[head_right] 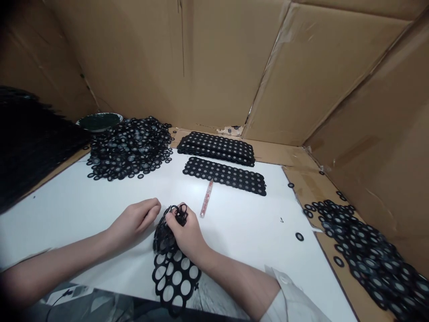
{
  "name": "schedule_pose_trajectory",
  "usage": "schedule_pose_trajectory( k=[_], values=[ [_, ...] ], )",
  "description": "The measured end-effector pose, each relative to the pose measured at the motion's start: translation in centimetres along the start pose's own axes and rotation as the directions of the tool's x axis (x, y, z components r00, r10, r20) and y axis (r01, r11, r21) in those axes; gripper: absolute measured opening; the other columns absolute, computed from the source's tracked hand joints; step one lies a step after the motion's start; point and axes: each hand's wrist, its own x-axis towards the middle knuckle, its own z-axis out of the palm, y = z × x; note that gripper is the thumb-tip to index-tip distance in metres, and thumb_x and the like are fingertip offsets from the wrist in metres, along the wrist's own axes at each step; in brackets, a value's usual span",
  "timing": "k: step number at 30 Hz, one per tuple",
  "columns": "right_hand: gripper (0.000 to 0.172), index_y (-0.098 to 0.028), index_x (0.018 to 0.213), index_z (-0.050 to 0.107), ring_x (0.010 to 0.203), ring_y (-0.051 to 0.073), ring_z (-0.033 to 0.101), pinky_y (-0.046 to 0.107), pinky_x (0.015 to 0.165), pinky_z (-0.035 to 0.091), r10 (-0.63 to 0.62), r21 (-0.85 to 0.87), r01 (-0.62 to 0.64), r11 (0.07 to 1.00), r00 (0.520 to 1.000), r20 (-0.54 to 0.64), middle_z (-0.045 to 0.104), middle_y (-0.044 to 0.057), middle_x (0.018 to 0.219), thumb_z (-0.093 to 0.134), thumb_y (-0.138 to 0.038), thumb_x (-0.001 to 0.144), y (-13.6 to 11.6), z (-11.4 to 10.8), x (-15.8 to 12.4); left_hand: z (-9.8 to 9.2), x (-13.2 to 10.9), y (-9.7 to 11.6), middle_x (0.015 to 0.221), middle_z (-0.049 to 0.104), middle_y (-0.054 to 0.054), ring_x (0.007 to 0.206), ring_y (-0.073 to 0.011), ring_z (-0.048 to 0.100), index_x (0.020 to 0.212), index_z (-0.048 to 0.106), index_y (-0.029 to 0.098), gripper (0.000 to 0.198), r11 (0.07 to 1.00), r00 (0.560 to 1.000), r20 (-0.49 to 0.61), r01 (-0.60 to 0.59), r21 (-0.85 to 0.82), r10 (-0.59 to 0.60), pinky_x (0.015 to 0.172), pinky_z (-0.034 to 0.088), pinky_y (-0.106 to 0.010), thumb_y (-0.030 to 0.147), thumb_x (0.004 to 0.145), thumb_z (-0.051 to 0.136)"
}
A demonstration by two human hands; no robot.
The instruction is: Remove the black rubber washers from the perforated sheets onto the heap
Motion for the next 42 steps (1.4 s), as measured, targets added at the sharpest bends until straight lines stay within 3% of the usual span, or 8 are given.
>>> schedule_pose_trajectory(
  k=[6,10,13,16,21,25,33,42],
  values=[
    [0.014,-0.018,0.075,0.046,0.066,0.011,0.045,0.024,0.066,0.039,-0.043,0.021,0.042,0.999,0.998,0.051,0.046,-0.002,0.07,0.051,-0.031,0.074,-0.1,-0.1,-0.1,0.7,0.2,-0.2,0.061,0.047,0.002,0.056,-0.013,0.043,0.064,0.043,0.019,0.024,0.999,0.993,0.12,0.006,-0.034,-0.002,0.052,0.029,-0.024,0.036,0.08,0.036],
    [0.012,-0.018,0.074,0.046,0.069,0.012,0.047,0.026,0.069,0.04,-0.043,0.011,0.043,0.999,0.998,0.053,0.047,-0.001,0.07,0.05,-0.03,0.075,0.2,0.0,0.0,0.2,0.9,-0.2,0.052,0.041,0.004,0.05,-0.0111,0.038,0.057,0.036,0.019,0.03,0.99,0.982,0.187,0.059,-0.127,-0.035,0.049,0.027,-0.023,0.033,0.082,0.028],
    [0.013,-0.02,0.078,0.043,0.068,0.013,0.052,0.029,0.07,0.043,0.001,0.101,-0.003,0.995,1.0,0.017,0.051,-0.001,0.072,0.048,-0.032,0.076,0.6,0.1,0.2,-1.1,1.7,-0.8,0.053,0.04,0.003,0.054,-0.0119,0.039,0.056,0.033,0.019,0.029,0.984,0.993,-0.01,0.116,-0.132,-0.119,0.051,0.029,-0.023,0.031,0.082,0.026],
    [0.017,-0.02,0.079,0.041,0.066,0.013,0.054,0.031,0.07,0.044,0.07,0.195,-0.066,0.979,0.998,-0.012,0.053,0.0,0.073,0.049,-0.035,0.075,0.9,0.1,0.5,-2.1,2.1,-1.2,0.056,0.043,0.003,0.057,-0.0127,0.042,0.059,0.038,0.019,0.027,0.986,0.963,-0.22,0.137,-0.099,-0.156,0.054,0.03,-0.023,0.029,0.081,0.027],
    [0.019,-0.02,0.076,0.042,0.069,0.013,0.05,0.028,0.07,0.041,0.015,0.074,-0.009,0.997,0.997,-0.073,0.051,-0.001,0.072,0.053,-0.034,0.071,0.6,0.0,0.5,-0.8,1.1,-0.1,0.059,0.051,0.002,0.055,-0.0132,0.045,0.067,0.047,0.019,0.024,0.997,0.997,-0.015,0.077,-0.026,-0.078,0.053,0.032,-0.023,0.028,0.081,0.029],
    [0.014,-0.02,0.07,0.041,0.061,0.011,0.044,0.025,0.06,0.039,-0.056,-0.035,0.055,0.998,0.998,-0.032,0.045,-0.004,0.065,0.053,-0.028,0.071,0.1,0.0,0.3,0.2,0.3,0.6,0.062,0.053,0.0,0.056,-0.0142,0.048,0.073,0.048,0.02,0.023,1.0,0.994,0.109,0.028,0.001,-0.028,0.053,0.033,-0.024,0.029,0.082,0.028],
    [0.011,-0.021,0.07,0.036,0.058,0.01,0.043,0.024,0.059,0.038,-0.069,0.02,0.068,0.997,0.996,0.063,0.04,-0.005,0.062,0.047,-0.019,0.073,-0.2,-0.1,0.1,0.0,0.4,0.8,0.065,0.054,0.0,0.057,-0.0141,0.047,0.073,0.044,0.02,0.024,0.991,0.965,0.26,0.041,-0.13,-0.006,0.054,0.032,-0.024,0.037,0.082,0.031],
    [0.012,-0.019,0.072,0.04,0.06,0.009,0.042,0.023,0.059,0.037,0.079,0.117,-0.078,0.99,0.997,-0.001,0.041,-0.005,0.064,0.051,-0.018,0.067,0.4,-0.5,0.6,-0.1,0.5,0.4,0.054,0.042,0.004,0.052,-0.01,0.041,0.064,0.041,0.019,0.022,0.995,0.996,0.085,0.038,-0.087,-0.03,0.051,0.031,-0.021,0.027,0.082,0.029]
  ],
)
